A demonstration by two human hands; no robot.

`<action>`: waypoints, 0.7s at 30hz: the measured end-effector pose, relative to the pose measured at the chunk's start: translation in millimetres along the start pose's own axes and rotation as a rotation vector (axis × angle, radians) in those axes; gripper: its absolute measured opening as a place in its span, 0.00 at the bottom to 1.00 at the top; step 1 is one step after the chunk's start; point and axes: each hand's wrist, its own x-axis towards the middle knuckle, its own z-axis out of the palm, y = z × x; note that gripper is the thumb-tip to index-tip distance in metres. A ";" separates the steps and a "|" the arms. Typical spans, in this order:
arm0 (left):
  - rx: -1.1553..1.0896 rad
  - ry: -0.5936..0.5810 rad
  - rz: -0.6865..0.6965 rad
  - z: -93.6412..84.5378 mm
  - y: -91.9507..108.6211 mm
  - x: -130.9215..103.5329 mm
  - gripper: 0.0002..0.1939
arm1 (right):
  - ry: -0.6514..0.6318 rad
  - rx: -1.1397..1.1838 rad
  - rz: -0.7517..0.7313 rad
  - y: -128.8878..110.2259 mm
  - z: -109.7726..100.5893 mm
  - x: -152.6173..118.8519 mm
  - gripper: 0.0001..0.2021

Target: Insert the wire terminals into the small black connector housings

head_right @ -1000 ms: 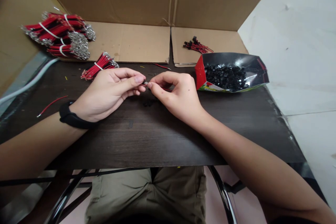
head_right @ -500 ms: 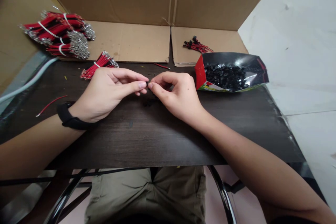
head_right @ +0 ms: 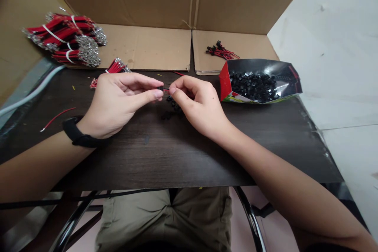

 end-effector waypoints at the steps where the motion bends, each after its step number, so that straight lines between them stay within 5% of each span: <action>1: 0.000 -0.001 0.019 -0.2 -0.6 0.0 0.10 | -0.001 -0.001 -0.003 -0.6 0.0 -0.3 0.09; 21: 0.117 0.010 0.073 0.9 4.7 -6.4 0.08 | 0.005 0.009 -0.038 -2.2 2.5 -5.7 0.12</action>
